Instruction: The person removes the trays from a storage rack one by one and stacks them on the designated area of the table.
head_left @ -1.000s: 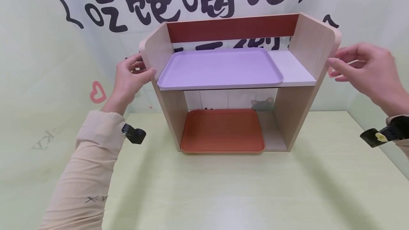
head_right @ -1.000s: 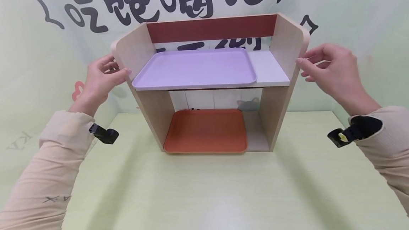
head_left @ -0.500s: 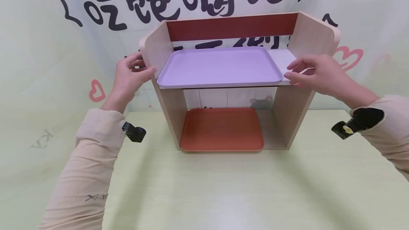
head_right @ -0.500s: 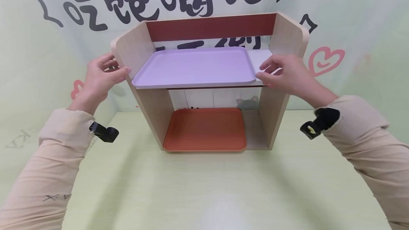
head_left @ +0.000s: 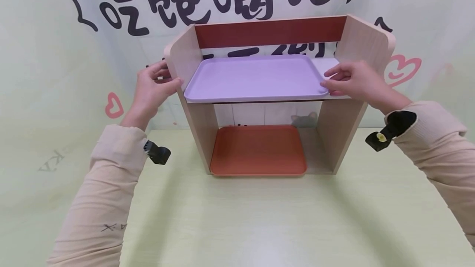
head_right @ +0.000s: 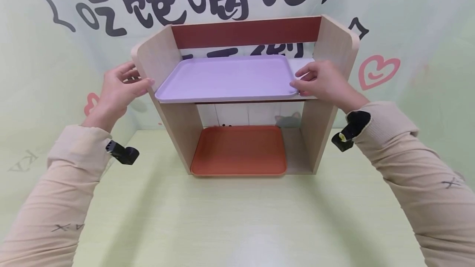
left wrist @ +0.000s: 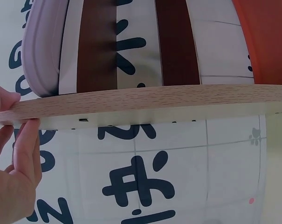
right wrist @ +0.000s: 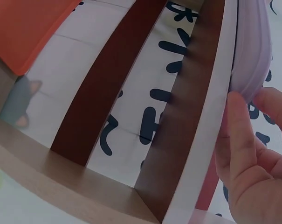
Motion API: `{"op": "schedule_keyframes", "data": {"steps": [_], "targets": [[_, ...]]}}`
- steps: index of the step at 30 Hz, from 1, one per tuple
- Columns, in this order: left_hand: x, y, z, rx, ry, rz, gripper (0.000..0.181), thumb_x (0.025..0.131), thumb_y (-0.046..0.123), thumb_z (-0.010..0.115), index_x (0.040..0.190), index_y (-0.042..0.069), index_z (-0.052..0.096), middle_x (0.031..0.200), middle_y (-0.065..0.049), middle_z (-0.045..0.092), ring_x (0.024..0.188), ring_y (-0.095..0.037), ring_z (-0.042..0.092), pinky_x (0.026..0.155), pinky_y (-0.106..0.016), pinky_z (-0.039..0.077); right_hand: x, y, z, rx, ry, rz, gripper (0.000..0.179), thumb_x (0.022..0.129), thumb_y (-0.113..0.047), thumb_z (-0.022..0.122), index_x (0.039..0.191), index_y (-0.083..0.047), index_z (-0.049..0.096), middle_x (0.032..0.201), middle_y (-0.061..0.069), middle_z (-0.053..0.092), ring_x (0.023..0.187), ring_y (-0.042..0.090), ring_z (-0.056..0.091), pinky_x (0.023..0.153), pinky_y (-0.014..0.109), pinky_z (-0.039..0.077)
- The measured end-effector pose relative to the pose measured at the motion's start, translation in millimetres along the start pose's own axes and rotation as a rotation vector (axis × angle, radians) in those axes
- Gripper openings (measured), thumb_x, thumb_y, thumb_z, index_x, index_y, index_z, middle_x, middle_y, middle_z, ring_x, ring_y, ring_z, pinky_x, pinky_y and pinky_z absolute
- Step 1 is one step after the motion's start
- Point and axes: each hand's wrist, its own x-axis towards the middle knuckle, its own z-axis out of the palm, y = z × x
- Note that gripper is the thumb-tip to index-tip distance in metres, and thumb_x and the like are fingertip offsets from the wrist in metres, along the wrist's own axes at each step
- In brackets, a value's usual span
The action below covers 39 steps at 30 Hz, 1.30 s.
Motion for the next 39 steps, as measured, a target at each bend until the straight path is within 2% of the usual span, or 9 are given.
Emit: {"op": "schedule_keyframes", "data": {"steps": [4,10,20,26,33,39], "targets": [[0.4,0.3,0.8,-0.006,-0.003,0.003,0.052,0.080,0.024,0.065,0.128,0.020,0.048,0.114,-0.009,0.050,0.098,-0.022,0.051,0.080,-0.028,0.048,2.5,0,1,0.005,-0.023,0.050,0.057,0.080,-0.031,0.064,0.122,0.004,0.048,0.095,0.015,0.063,0.072,0.014,0.064,0.062,0.015,0.049],[1.4,0.5,2.5,-0.025,-0.003,0.017,0.051,0.080,0.020,0.064,0.128,0.018,0.049,0.114,-0.011,0.050,0.097,-0.022,0.052,0.080,-0.028,0.048,3.9,0,0,0.009,-0.039,0.108,0.059,0.080,-0.034,0.063,0.124,0.003,0.048,0.103,0.017,0.059,0.075,0.013,0.062,0.065,0.014,0.048],[1.5,-0.8,3.6,-0.019,-0.001,0.012,0.052,0.080,0.020,0.063,0.129,0.019,0.047,0.114,-0.011,0.050,0.097,-0.022,0.052,0.081,-0.028,0.048,6.6,0,-3,-0.008,-0.101,0.128,0.057,0.081,-0.034,0.062,0.124,0.001,0.049,0.109,0.018,0.056,0.082,0.015,0.059,0.067,0.014,0.046],[1.0,-2.3,3.0,-0.020,0.002,0.006,0.052,0.080,0.022,0.064,0.129,0.019,0.047,0.116,-0.010,0.050,0.098,-0.021,0.052,0.081,-0.028,0.048,3.2,-2,-3,0.017,-0.100,0.132,0.056,0.082,-0.031,0.062,0.125,0.002,0.048,0.112,0.020,0.053,0.088,0.020,0.055,0.067,0.014,0.047],[0.2,-1.9,1.6,-0.025,0.002,0.008,0.052,0.080,0.022,0.064,0.129,0.020,0.047,0.116,-0.010,0.049,0.098,-0.022,0.051,0.082,-0.029,0.047,-4.3,-3,-1,0.109,-0.100,0.170,0.064,0.079,-0.032,0.064,0.129,0.002,0.043,0.116,0.020,0.050,0.084,0.015,0.062,0.074,0.020,0.048],[0.2,-2.6,0.7,-0.017,0.003,0.016,0.052,0.079,0.022,0.065,0.129,0.020,0.048,0.114,-0.010,0.050,0.097,-0.021,0.052,0.081,-0.028,0.048,-11.4,-3,0,0.228,-0.114,0.211,0.064,0.080,-0.029,0.064,0.130,0.004,0.040,0.106,0.012,0.055,0.081,0.010,0.062,0.079,0.025,0.047]]}}
